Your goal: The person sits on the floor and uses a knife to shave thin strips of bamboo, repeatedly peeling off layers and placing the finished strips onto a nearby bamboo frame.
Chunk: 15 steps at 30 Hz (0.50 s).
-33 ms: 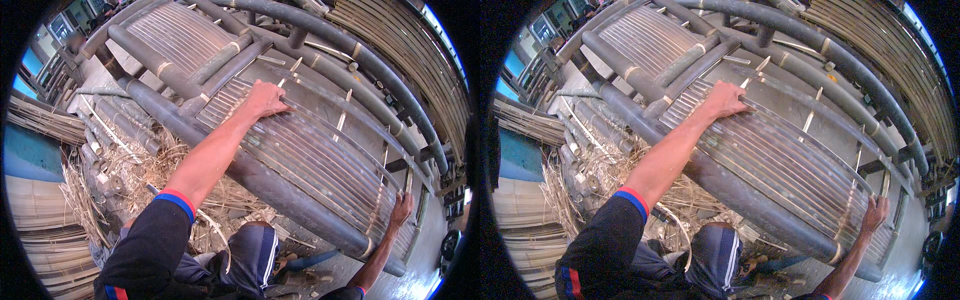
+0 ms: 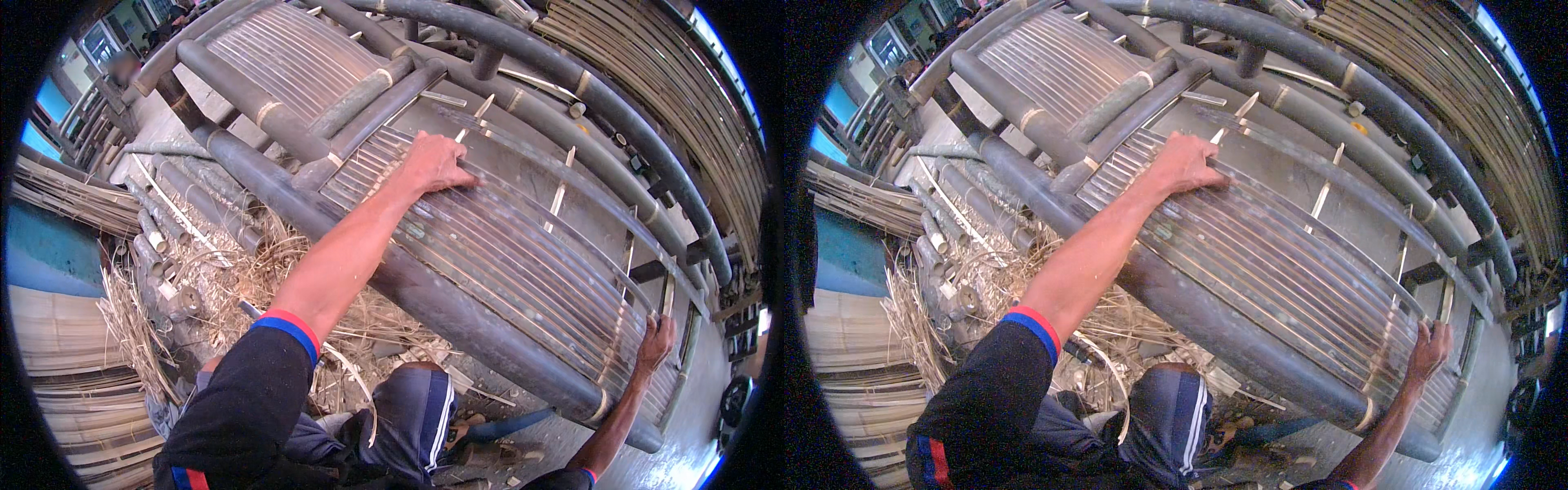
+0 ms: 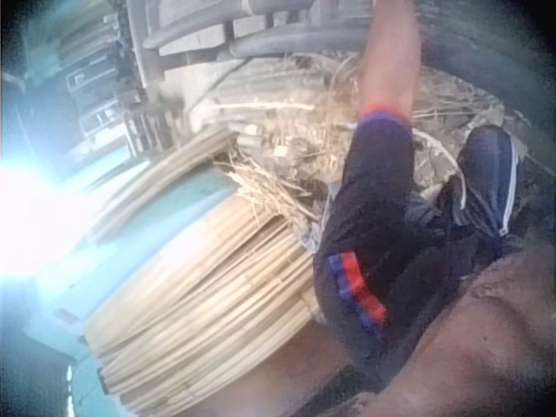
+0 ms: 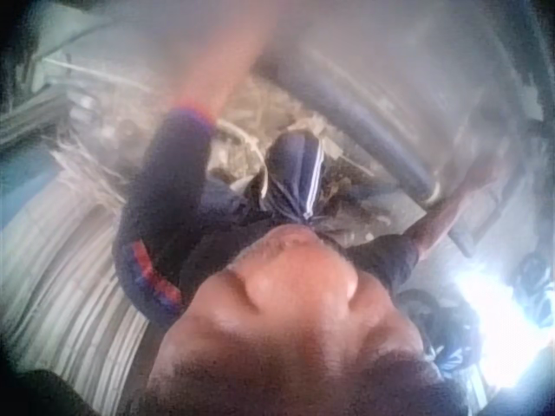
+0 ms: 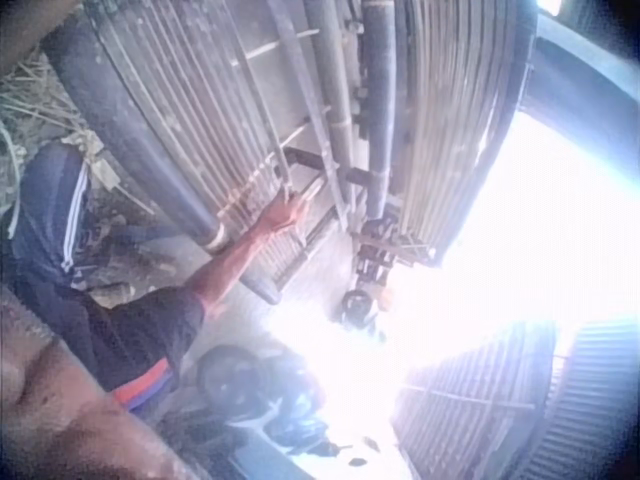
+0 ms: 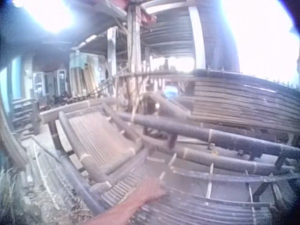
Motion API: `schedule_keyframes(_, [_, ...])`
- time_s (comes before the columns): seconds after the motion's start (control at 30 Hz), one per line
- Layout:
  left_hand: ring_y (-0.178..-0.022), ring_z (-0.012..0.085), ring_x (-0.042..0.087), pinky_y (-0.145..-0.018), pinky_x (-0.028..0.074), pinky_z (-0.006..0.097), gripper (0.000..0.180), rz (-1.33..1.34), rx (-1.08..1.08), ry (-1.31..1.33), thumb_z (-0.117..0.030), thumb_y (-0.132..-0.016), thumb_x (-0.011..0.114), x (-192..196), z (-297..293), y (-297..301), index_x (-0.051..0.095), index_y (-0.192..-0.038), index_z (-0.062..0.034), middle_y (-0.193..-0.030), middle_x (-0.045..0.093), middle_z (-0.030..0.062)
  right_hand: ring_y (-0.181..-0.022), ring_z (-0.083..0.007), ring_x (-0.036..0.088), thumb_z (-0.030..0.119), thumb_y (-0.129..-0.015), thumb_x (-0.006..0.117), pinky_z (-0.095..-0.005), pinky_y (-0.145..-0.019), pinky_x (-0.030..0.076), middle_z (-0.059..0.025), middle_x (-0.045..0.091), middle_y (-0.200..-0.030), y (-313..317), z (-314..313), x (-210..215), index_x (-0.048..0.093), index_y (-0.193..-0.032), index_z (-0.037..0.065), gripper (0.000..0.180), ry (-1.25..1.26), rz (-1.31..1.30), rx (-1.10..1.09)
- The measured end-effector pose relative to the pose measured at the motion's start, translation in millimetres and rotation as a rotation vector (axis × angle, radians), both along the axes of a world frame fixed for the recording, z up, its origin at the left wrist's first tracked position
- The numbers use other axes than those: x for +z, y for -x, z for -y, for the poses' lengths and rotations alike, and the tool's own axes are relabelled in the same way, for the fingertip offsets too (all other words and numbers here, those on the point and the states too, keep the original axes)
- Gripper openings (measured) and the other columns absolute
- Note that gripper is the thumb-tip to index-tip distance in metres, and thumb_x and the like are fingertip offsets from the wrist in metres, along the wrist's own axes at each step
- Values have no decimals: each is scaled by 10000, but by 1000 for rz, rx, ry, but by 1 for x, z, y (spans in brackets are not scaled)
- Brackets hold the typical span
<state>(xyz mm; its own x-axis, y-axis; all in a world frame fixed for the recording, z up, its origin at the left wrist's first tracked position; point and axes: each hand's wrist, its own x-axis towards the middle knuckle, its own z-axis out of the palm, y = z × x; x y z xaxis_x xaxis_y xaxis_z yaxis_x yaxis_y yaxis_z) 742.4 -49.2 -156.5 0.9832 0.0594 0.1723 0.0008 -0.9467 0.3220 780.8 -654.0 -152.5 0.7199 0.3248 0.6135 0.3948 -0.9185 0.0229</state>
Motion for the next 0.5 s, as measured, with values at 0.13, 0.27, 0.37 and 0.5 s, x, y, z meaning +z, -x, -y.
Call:
schedule_keyframes(0.13, [-1139, 359, 554, -1001, 369, 452, 798, 222, 8, 111, -777, -749, 617, 2, -2, 10, 696, -1133, -82, -1147, 629, 216, -893, -371, 574, 237, -943, 656, -468, -779, 444, -185, 584, -935, -6, -10, -3, 611, -1006, -9, 257, -44, -132, -65])
schedule_keyframes(0.27, [-1193, 376, 503, -1053, 350, 468, 787, 152, 178, 206, -767, -856, 482, 11, 5, 7, 656, -1209, -86, -1208, 581, 219, -1022, -367, 591, 305, -994, 581, -453, -893, 454, -189, 626, -1065, -12, -9, -16, 634, -1113, -7, 338, -100, -62, -38])
schedule_keyframes(0.37, [-1157, 371, 537, -1027, 389, 491, 688, 117, 144, 136, -674, -943, 422, 16, 35, -10, 686, -1162, -77, -1153, 624, 215, -1192, -344, 553, 297, -1024, 478, -452, -1025, 417, -172, 627, -1223, -12, 76, -22, 640, -1227, 23, 377, -211, -185, -411])
schedule_keyframes(0.5, [-817, 342, 670, -772, 526, 444, 277, 136, -101, 101, -261, -968, 518, -10, 29, -7, 751, -1035, -127, -853, 702, 173, -1388, -309, 430, 120, -947, 448, -451, -1178, 287, -142, 507, -1461, -39, 104, -53, 519, -1410, 80, 469, 485, -188, -474])
